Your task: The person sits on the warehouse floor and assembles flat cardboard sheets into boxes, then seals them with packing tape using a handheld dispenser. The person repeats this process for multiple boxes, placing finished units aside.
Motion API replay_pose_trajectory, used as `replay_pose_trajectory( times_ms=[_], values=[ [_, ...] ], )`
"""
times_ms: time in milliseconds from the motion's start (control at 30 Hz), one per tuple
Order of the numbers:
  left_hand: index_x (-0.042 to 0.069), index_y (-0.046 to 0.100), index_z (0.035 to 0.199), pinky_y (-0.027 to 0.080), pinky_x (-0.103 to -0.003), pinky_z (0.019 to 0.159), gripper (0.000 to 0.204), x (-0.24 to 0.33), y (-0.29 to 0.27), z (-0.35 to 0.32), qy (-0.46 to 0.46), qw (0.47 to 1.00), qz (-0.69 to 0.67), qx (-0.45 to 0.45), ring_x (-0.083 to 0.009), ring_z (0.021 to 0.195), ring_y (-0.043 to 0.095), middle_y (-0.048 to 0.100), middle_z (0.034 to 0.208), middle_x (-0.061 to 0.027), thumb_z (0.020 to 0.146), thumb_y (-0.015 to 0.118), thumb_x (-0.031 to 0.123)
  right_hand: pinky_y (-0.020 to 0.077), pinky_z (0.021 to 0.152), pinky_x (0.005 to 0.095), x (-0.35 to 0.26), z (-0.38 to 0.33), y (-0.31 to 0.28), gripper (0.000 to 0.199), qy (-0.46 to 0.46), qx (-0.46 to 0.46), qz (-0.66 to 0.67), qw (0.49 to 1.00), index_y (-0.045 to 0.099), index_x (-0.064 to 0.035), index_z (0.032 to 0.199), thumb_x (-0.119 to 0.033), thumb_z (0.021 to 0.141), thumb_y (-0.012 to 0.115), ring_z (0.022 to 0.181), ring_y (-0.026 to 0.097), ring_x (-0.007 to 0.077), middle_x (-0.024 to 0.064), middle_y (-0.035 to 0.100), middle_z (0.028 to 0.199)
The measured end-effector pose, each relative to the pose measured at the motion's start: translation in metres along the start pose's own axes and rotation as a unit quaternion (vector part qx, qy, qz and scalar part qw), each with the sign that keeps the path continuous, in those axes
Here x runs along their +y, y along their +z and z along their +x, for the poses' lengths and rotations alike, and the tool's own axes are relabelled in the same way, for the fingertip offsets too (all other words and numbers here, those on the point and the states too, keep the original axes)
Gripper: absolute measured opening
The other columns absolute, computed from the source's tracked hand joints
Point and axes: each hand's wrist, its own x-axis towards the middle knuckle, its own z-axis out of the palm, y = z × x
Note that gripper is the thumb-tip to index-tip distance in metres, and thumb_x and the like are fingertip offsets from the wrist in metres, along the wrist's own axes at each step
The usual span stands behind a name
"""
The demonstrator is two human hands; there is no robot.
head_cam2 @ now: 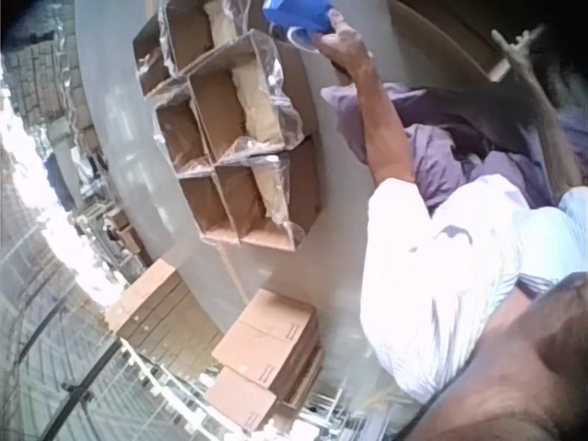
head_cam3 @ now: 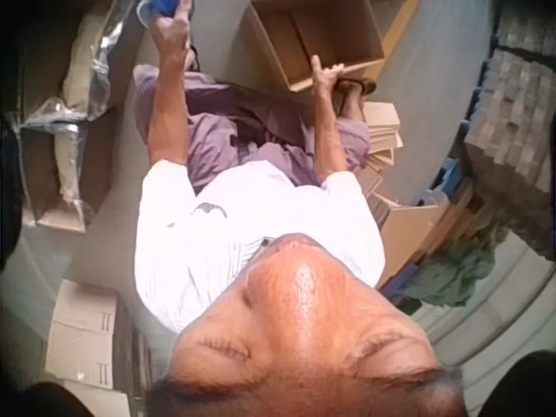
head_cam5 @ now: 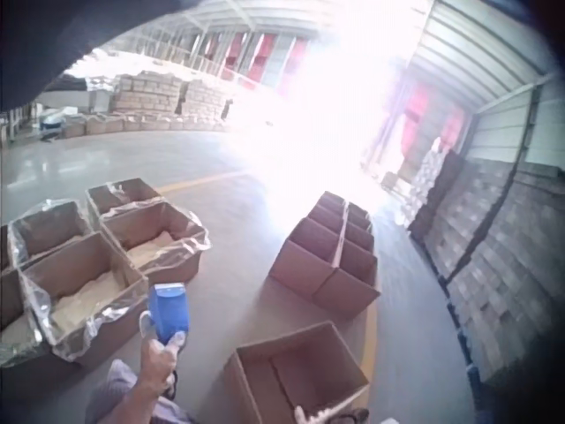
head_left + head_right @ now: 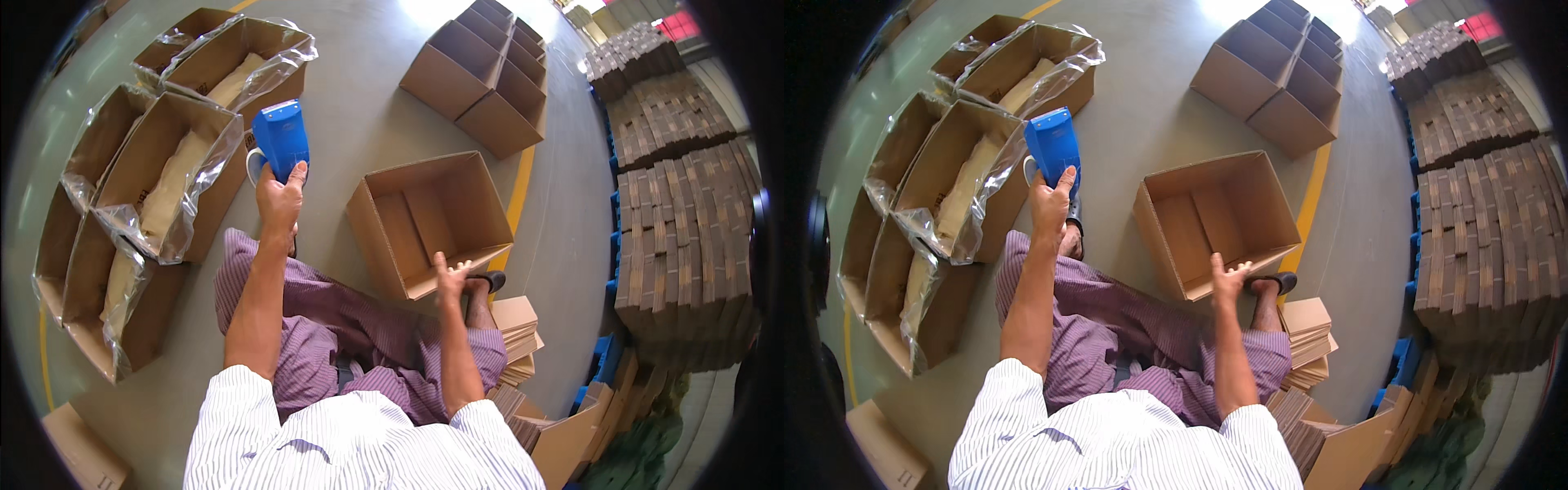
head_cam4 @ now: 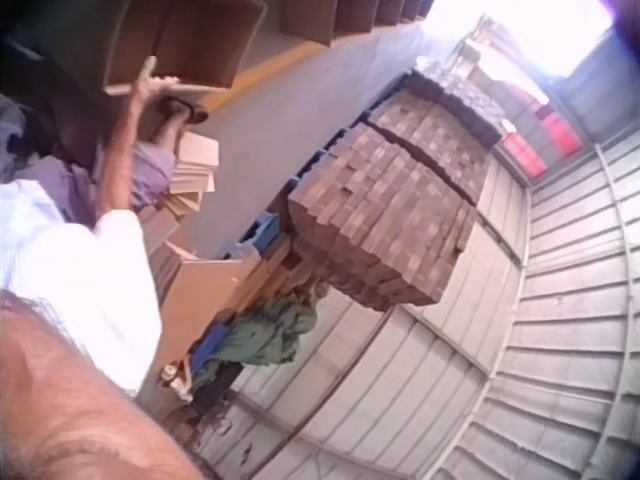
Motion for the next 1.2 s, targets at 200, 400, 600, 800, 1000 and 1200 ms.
replay_pose_trajectory(
  times_ms=[200,400,600,800,1000,1200],
  values=[
    [-0.005,0.061,0.113,0.051,-0.035,0.082,0.036,0.006,-0.004,0.000,-0.023,0.999,-0.005,-0.028,-0.0230,0.089,0.064,0.067,0.104,-0.0162,0.089,0.071,0.020,0.0182,0.119,0.0447,0.074,-0.073,-0.005,0.104,-0.040,0.144,-0.189,0.971,0.021,0.0048,0.147,-0.037,0.072,0.080,0.143,0.022,0.0408,0.0288,0.026,0.150],
    [-0.006,0.058,0.118,0.051,-0.036,0.086,0.042,0.012,0.001,-0.010,-0.042,0.997,-0.031,-0.054,-0.0243,0.092,0.064,0.066,0.107,-0.0173,0.089,0.072,0.020,0.0565,0.062,0.0433,0.066,-0.088,-0.012,0.079,0.204,-0.044,0.124,0.970,0.021,-0.0201,0.144,-0.016,0.081,0.069,0.104,0.056,0.0278,0.0127,0.046,0.129],
    [-0.006,0.056,0.120,0.050,-0.035,0.089,0.041,0.010,0.005,-0.010,-0.062,0.992,-0.064,-0.085,-0.0228,0.095,0.063,0.065,0.109,-0.0160,0.089,0.071,0.018,0.0546,0.055,0.0322,0.077,-0.070,0.020,0.076,0.088,-0.006,0.102,0.991,0.012,-0.0200,0.150,-0.008,0.090,0.057,0.088,0.061,0.0243,0.0157,0.049,0.128],
    [-0.004,0.056,0.122,0.049,-0.035,0.091,0.041,0.007,-0.001,-0.008,-0.061,0.992,-0.043,-0.098,-0.0210,0.097,0.063,0.065,0.111,-0.0136,0.089,0.071,0.016,0.0489,0.092,0.0435,0.047,0.044,0.055,0.062,0.037,0.017,0.021,0.999,0.026,-0.0079,0.149,-0.011,0.093,0.053,0.103,0.062,0.0355,0.0250,0.055,0.128],
    [0.000,0.052,0.123,0.053,-0.029,0.077,0.042,0.020,0.009,-0.016,-0.115,0.985,-0.041,-0.126,-0.0179,0.091,0.061,0.063,0.105,-0.0106,0.089,0.070,0.017,0.0481,0.092,0.0484,0.010,0.155,0.102,0.057,-0.036,0.090,-0.133,0.986,0.033,-0.0056,0.146,-0.011,0.092,0.050,0.105,0.062,0.0421,0.0290,0.060,0.119],
    [-0.002,0.056,0.120,0.046,-0.032,0.092,0.043,0.033,0.017,-0.018,-0.139,0.984,-0.016,-0.106,-0.0161,0.097,0.059,0.063,0.109,-0.0076,0.087,0.074,0.020,0.0510,0.086,0.0500,-0.046,0.255,0.154,0.048,-0.073,0.095,-0.174,0.977,0.041,-0.0006,0.136,-0.012,0.090,0.051,0.098,0.064,0.0433,0.0276,0.065,0.105]
  ],
)
